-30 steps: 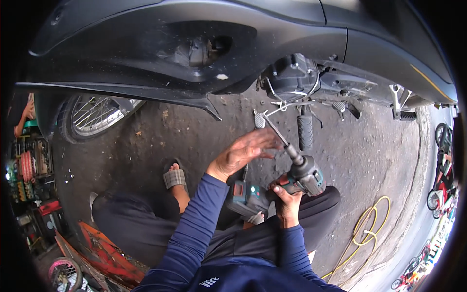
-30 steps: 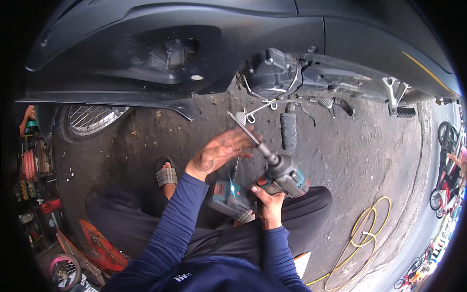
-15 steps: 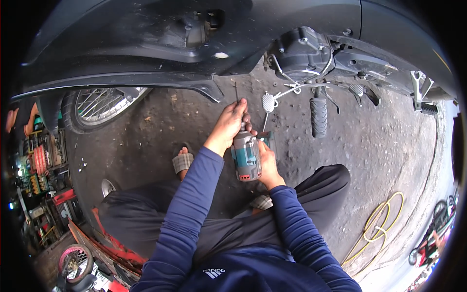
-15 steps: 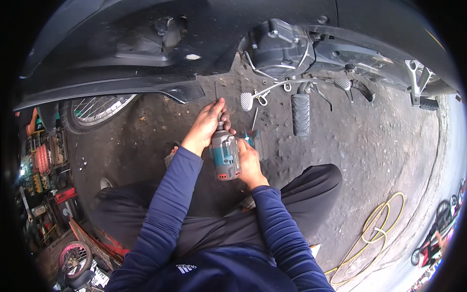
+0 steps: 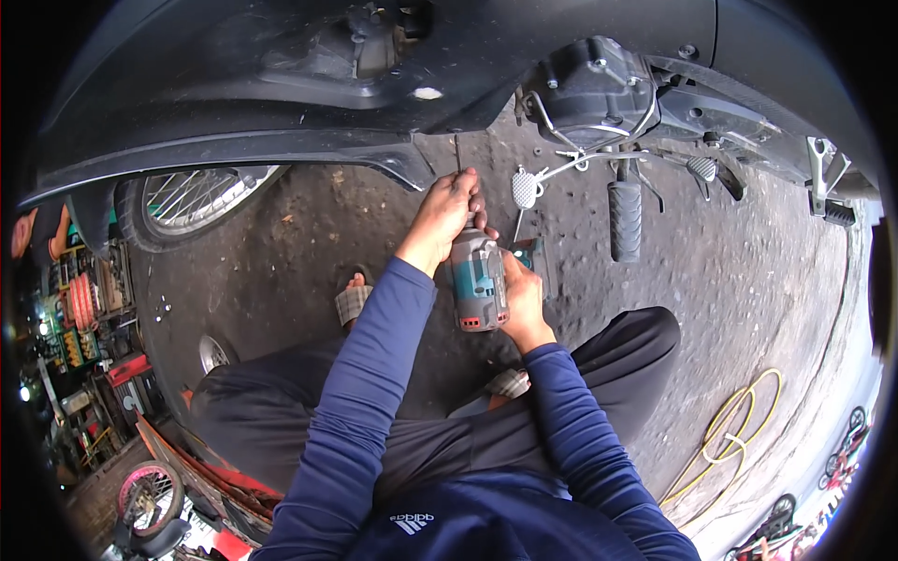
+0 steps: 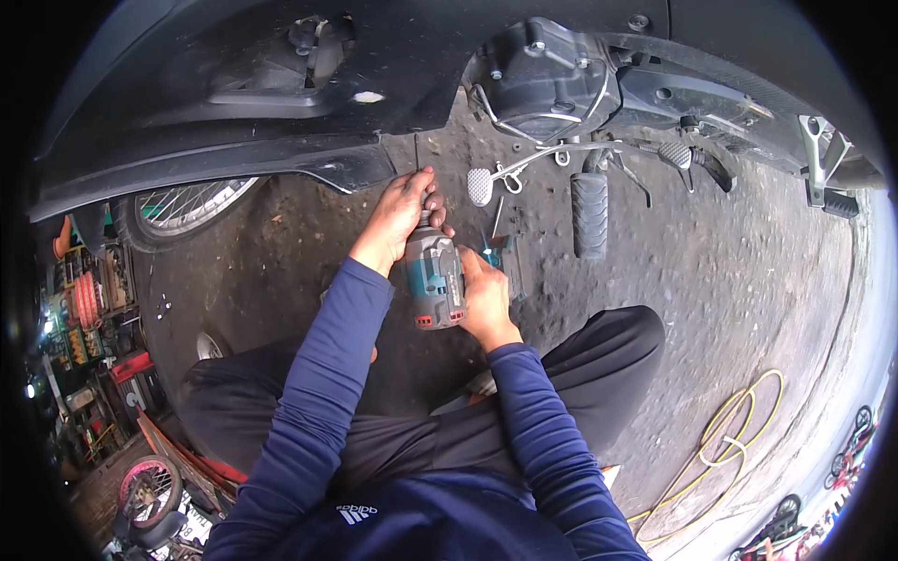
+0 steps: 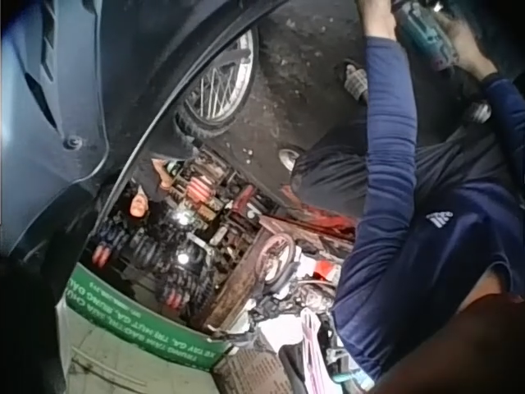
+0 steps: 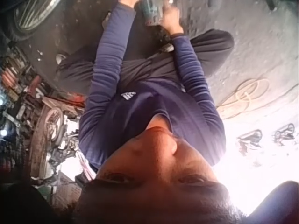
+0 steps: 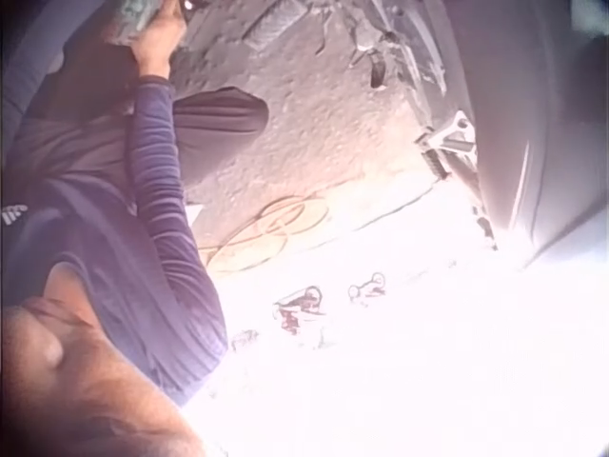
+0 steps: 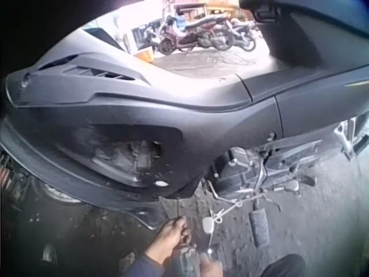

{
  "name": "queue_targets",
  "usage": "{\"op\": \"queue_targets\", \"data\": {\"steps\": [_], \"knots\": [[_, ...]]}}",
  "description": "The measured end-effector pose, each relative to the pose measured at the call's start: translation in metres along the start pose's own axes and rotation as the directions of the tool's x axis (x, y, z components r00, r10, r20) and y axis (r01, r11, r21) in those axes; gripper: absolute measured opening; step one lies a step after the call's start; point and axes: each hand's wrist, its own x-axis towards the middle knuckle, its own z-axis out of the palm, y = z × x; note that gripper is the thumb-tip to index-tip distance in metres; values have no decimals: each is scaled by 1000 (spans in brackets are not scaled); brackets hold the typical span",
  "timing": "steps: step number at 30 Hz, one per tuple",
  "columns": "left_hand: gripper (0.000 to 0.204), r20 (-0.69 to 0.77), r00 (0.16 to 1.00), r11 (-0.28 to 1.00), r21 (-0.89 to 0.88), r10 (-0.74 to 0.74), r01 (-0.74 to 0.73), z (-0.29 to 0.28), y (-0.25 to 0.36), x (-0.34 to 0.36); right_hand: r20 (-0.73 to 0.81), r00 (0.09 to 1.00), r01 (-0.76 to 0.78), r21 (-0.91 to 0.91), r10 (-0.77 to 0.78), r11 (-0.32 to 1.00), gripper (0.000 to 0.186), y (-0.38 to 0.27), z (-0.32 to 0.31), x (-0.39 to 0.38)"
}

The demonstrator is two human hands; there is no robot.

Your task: The recorder uses an impact driver and a screwdriver to remove and install plastic fairing panels on a motorcycle.

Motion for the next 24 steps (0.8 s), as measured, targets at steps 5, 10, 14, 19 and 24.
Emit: {"op": "queue_targets", "data": {"steps": [5,10,14,19,24], "knots": [[29,61,998,998,-64,-1,5,1,1,1,-11,999,37,-75,-38,996,42,3,-3,5],[34,183,982,973,-215,-39,79,-10,-4,6,61,991,131,-452,-116,882,33,6,-7,8],[41,305,947,937,-289,-102,194,-13,-1,14,-21,990,123,-392,-142,912,32,1,-6,7],[44,222,966,963,-202,-133,179,-13,3,13,-13,993,103,-341,-115,934,32,-3,3,8],[41,93,988,986,-101,-124,133,-6,4,9,-55,993,76,-351,-102,933,30,-3,9,5]]}}
